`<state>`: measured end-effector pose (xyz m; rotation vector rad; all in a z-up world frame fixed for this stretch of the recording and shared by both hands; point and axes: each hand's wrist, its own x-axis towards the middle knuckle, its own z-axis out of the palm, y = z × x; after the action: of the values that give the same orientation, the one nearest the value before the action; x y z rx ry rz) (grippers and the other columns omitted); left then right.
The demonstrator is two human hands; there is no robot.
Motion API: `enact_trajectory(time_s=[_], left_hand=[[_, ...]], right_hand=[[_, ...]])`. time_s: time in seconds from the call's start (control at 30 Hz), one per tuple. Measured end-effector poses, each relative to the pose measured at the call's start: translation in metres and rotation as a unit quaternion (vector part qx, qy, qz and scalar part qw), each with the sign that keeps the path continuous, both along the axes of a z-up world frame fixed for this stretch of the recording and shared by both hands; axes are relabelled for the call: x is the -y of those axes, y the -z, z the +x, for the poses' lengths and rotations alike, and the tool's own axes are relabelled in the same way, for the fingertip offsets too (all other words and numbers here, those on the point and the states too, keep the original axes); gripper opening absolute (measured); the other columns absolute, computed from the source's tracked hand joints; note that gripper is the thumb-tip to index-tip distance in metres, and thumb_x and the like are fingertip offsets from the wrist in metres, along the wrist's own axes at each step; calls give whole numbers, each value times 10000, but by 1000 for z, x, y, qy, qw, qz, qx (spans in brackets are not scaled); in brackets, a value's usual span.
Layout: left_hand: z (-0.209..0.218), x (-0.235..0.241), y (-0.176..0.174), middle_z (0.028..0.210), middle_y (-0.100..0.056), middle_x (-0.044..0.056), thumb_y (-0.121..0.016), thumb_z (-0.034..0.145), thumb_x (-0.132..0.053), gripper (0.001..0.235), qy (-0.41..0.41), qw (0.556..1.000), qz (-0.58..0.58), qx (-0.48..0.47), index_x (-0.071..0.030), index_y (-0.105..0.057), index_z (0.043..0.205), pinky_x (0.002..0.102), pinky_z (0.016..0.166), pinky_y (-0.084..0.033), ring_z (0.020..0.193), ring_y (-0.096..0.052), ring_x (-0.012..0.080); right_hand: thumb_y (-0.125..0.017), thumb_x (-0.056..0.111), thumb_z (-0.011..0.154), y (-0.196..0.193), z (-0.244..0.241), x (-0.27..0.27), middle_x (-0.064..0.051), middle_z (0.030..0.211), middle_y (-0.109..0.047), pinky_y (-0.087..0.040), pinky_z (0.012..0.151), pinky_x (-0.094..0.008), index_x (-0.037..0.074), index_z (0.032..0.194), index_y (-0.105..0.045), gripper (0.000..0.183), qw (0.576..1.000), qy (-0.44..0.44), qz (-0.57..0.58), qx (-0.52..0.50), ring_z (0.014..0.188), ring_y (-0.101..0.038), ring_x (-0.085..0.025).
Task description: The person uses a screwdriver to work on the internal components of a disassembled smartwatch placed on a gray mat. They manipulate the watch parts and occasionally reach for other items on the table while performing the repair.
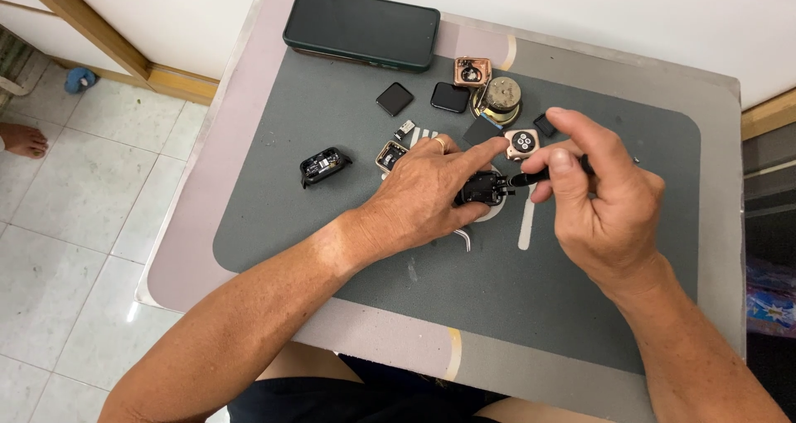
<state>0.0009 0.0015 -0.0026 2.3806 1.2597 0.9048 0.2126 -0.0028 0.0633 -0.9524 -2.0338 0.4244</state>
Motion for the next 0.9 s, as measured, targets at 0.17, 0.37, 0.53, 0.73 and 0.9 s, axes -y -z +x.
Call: enact_trajectory(time_s=[0.17, 0.37, 0.53, 0.73, 0.9], left_hand=[[0, 0, 0, 1163, -759, 6, -832, 825, -277, 821, 0, 1000, -1, 1, -218, -406, 1524, 410, 870, -505, 986, -606, 273], [0, 0, -4, 1174, -761, 2, -824, 817, -277, 824, 2, 1000, -20, -8, -218, -401, 1521, 409, 874, -497, 993, -603, 277], [0, -1, -1, 1168, -757, -14, -821, 826, -289, 805, -4, 1000, -20, -9, -228, -411, 1516, 411, 862, -504, 998, -600, 273], [0, -1, -2, 1176, -757, 15, -811, 825, -280, 789, 3, 1000, -17, -11, -197, -423, 1506, 427, 883, -491, 1005, -601, 292], [0, 1, -8, 1165, -752, 14, -814, 829, -263, 778, 2, 1000, -23, -13, -202, -427, 1501, 427, 861, -499, 1003, -601, 288]], right_hand=[[-475, 54, 1139, -1, 0, 1, -129, 973, -731, -549, 642, -262, -32, 1382, -573, 276, 1000, -4, -3, 19, 631, -669, -158], [-471, 32, 1140, -1, 2, 2, -159, 988, -733, -551, 660, -269, -54, 1385, -561, 274, 1000, 1, 0, 2, 661, -699, -184], [-479, 26, 1138, -1, 1, -1, -150, 980, -730, -553, 640, -263, -55, 1365, -569, 257, 1000, -14, 5, 0, 638, -682, -176], [-475, 44, 1132, -3, 1, 0, -118, 998, -730, -543, 673, -261, -23, 1383, -565, 275, 1000, 1, -15, 23, 654, -679, -154], [-482, 42, 1138, -3, 2, 0, -123, 991, -729, -559, 654, -261, -34, 1398, -564, 284, 999, -12, 15, 30, 660, -690, -171]])
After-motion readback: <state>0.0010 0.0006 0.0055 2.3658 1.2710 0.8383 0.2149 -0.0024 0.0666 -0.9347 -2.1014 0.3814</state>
